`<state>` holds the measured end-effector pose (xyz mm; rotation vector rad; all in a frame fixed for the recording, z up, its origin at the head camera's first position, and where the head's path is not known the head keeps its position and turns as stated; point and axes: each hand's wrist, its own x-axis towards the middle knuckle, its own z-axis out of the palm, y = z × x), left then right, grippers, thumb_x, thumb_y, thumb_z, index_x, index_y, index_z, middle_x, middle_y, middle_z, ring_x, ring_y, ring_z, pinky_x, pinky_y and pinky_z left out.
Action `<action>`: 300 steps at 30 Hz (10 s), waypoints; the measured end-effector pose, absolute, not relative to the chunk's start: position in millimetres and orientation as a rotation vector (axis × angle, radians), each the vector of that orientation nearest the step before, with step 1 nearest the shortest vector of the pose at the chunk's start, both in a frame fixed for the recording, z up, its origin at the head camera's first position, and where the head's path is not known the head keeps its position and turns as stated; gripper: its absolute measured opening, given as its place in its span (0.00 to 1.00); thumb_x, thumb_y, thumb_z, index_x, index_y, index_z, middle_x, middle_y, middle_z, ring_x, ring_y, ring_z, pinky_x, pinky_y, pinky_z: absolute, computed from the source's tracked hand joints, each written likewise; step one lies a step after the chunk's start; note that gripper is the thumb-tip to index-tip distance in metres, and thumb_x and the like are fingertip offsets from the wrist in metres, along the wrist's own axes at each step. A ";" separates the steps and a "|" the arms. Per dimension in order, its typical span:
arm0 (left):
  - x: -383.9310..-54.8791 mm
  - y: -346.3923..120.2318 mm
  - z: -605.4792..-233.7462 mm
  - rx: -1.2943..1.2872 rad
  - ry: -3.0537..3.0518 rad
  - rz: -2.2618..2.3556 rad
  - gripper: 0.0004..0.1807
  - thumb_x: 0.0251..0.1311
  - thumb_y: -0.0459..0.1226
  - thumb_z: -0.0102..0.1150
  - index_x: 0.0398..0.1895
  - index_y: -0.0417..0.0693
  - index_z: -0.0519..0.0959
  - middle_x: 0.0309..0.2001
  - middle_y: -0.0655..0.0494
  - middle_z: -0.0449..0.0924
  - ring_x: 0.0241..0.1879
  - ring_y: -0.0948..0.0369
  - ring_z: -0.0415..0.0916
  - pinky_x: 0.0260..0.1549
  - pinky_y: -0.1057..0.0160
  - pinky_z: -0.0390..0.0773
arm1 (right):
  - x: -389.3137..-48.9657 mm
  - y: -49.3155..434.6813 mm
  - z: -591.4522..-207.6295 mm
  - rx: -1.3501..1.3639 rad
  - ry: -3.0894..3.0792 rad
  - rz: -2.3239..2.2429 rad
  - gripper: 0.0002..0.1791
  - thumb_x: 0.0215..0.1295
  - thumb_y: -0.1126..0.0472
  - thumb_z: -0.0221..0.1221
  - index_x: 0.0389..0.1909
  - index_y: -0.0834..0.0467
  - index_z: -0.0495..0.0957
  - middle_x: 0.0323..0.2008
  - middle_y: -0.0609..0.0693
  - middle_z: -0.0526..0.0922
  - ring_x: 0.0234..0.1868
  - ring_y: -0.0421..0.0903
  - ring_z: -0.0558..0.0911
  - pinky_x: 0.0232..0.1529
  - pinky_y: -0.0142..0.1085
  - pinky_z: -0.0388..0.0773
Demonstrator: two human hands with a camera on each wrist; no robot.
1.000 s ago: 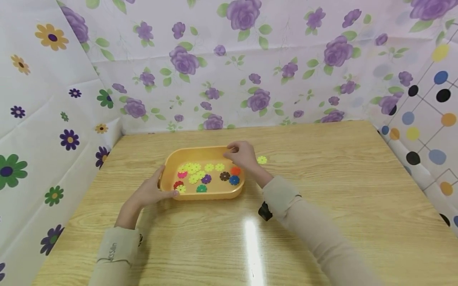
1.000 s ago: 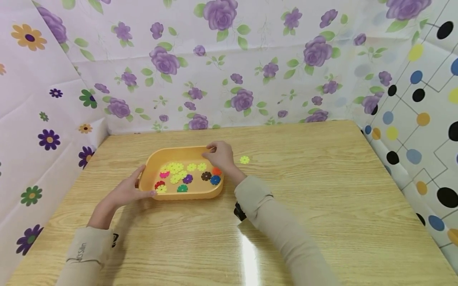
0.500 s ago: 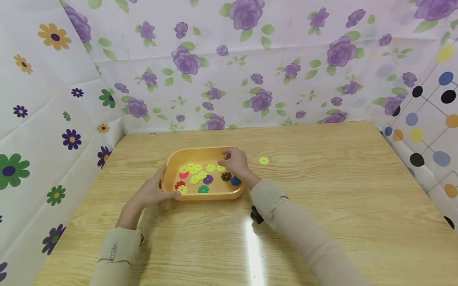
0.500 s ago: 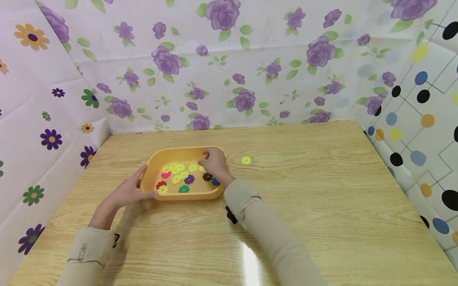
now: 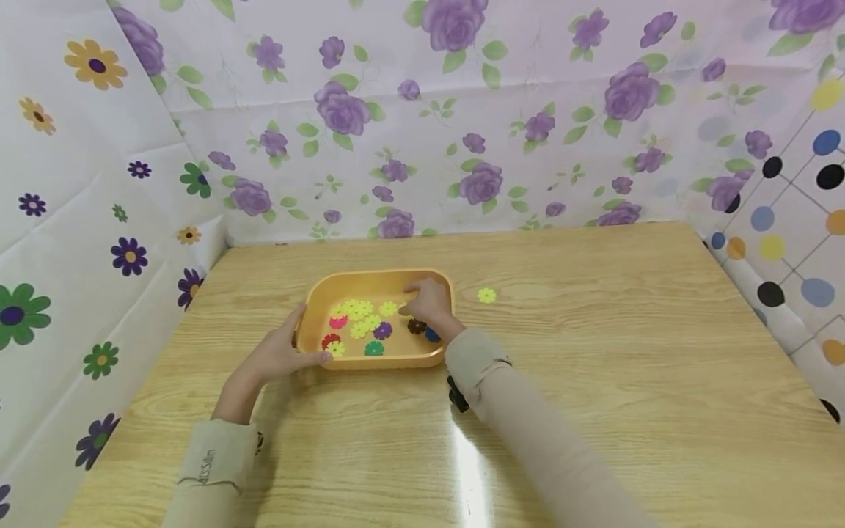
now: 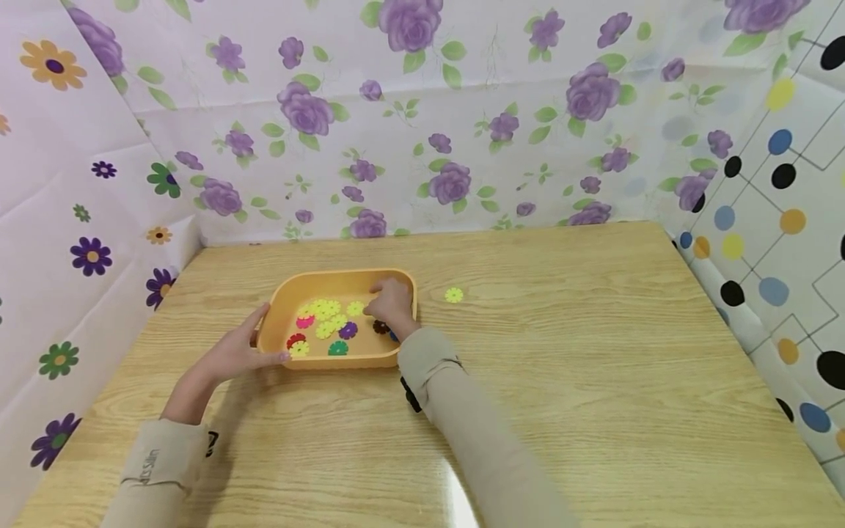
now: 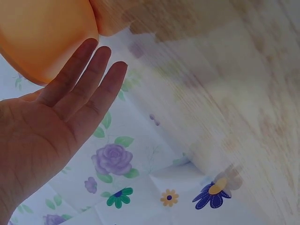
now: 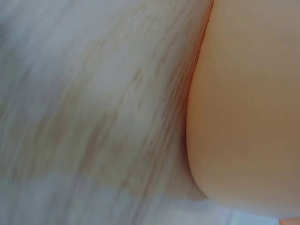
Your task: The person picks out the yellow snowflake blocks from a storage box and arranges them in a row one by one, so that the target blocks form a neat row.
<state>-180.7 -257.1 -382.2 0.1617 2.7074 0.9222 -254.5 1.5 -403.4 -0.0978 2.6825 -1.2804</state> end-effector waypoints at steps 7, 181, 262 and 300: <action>-179.0 -258.5 -381.2 0.166 2.712 0.926 0.61 0.46 0.52 0.67 0.70 0.38 0.35 0.63 0.30 0.55 0.54 0.42 0.66 0.53 0.44 0.65 | -256.6 -1.9 -408.0 -0.028 2.662 -1.289 0.21 0.47 0.65 0.68 0.46 0.57 0.81 0.51 0.54 0.78 0.51 0.50 0.75 0.45 0.37 0.75; -179.9 -259.3 -382.7 0.148 2.708 0.927 0.61 0.46 0.51 0.67 0.70 0.38 0.36 0.66 0.30 0.48 0.61 0.38 0.56 0.56 0.41 0.58 | -283.3 192.5 -411.3 -0.337 2.500 -1.321 0.22 0.58 0.64 0.60 0.53 0.67 0.72 0.30 0.63 0.80 0.30 0.56 0.80 0.31 0.42 0.76; -179.1 -258.8 -381.8 0.144 2.702 0.935 0.60 0.47 0.49 0.67 0.70 0.35 0.36 0.67 0.30 0.46 0.61 0.39 0.55 0.57 0.42 0.57 | -241.2 64.9 -378.2 -0.480 2.293 -1.681 0.22 0.58 0.64 0.60 0.53 0.66 0.72 0.32 0.56 0.79 0.34 0.60 0.80 0.36 0.54 0.76; -180.0 -256.1 -382.7 0.152 2.726 0.919 0.59 0.46 0.50 0.67 0.70 0.37 0.38 0.66 0.30 0.47 0.63 0.39 0.53 0.57 0.41 0.55 | -231.8 -11.3 -393.9 -0.598 2.323 -1.542 0.25 0.54 0.64 0.63 0.54 0.66 0.72 0.29 0.55 0.78 0.32 0.57 0.81 0.29 0.35 0.77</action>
